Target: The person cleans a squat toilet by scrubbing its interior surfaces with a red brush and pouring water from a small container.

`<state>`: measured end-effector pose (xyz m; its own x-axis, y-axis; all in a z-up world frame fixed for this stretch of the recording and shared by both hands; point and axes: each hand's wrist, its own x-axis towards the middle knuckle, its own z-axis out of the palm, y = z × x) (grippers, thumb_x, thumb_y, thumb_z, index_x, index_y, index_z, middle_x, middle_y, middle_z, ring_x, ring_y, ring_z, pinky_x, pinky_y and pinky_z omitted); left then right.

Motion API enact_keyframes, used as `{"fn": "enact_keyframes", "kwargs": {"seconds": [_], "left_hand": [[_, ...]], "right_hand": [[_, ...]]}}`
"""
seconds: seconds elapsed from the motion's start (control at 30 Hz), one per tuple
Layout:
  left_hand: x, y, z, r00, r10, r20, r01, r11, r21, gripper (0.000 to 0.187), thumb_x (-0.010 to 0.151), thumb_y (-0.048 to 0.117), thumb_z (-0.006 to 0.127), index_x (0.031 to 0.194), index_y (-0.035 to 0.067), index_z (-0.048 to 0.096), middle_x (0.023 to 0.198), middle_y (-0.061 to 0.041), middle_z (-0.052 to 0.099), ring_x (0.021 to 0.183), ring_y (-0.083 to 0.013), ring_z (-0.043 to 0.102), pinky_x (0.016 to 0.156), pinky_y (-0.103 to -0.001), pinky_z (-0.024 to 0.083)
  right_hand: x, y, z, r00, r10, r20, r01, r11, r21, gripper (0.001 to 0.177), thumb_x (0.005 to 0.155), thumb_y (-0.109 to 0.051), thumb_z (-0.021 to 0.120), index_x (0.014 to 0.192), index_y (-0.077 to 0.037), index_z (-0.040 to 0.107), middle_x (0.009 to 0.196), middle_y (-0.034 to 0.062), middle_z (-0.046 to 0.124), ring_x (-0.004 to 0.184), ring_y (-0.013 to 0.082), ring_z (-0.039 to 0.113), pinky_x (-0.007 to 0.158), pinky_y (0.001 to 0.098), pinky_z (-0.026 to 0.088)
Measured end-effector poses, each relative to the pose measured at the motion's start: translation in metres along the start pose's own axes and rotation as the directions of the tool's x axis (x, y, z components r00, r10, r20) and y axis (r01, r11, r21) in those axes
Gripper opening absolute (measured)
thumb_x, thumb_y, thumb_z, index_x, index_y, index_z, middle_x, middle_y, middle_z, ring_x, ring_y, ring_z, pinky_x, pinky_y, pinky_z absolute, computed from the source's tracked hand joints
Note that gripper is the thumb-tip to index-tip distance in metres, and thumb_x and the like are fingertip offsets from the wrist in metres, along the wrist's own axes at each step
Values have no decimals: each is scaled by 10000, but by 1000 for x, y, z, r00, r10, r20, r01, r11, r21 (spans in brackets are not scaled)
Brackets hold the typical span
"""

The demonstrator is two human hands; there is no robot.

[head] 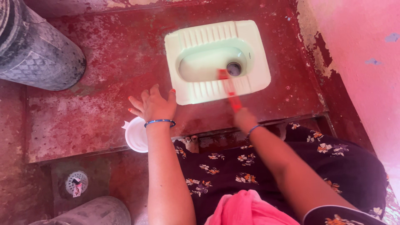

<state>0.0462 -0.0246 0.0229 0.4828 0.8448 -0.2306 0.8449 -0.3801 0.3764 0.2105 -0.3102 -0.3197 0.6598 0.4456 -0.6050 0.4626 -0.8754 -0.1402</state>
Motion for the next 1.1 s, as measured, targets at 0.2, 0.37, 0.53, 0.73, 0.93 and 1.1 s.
{"fn": "enact_keyframes", "kwargs": {"seconds": [0.2,0.37,0.53,0.73,0.93,1.1], "left_hand": [[-1,0,0,1000,-3,10,3,1000,19,716,861,582,635,1478,238,520,1580,-130,387,1515,-537,2,1189,-712,-18],[0,0,-4,1000,3,-6,-3,1000,-17,715,865,581,628,1478,231,515,1580,-130,383,1508,-540,-4,1179,-715,-22],[-2,-2,-5,1000,-5,4,5,1000,-20,705,875,578,620,1479,231,516,1578,-131,387,1512,-542,-5,1188,-709,-22],[0,-5,-5,1000,-4,-8,3,1000,-30,712,868,568,633,1478,219,520,1585,-132,383,1507,-551,-3,1182,-716,-23],[0,5,-1,1000,12,3,-12,1000,-28,703,864,566,637,1472,229,531,1583,-124,393,1515,-544,6,1192,-716,-16],[0,7,-2,999,32,0,-32,999,-37,700,873,567,629,1474,225,524,1582,-129,387,1509,-546,-2,1182,-720,-14]], "right_hand": [[-42,-104,-29,997,-13,71,-1,980,201,419,937,-153,586,1286,69,519,1225,318,652,1182,459,647,996,506,529],[-60,-50,-64,982,176,71,-186,968,166,376,1003,-229,531,1318,-24,531,1294,241,683,1244,414,653,1026,505,528],[-56,44,-66,901,424,88,-433,882,185,546,928,-228,671,1366,20,460,1270,271,693,1220,401,672,1005,484,532],[-30,9,-19,973,229,13,-226,946,233,429,923,-191,640,1256,67,555,1207,308,694,1180,428,687,983,485,570],[-83,-88,-10,999,29,16,-31,981,192,348,939,-119,538,1254,2,455,1090,291,715,1070,461,698,918,535,560],[-102,-48,-10,997,77,6,-76,979,188,276,1009,-159,477,1265,-55,482,1084,282,723,1049,463,711,912,544,553]]}}
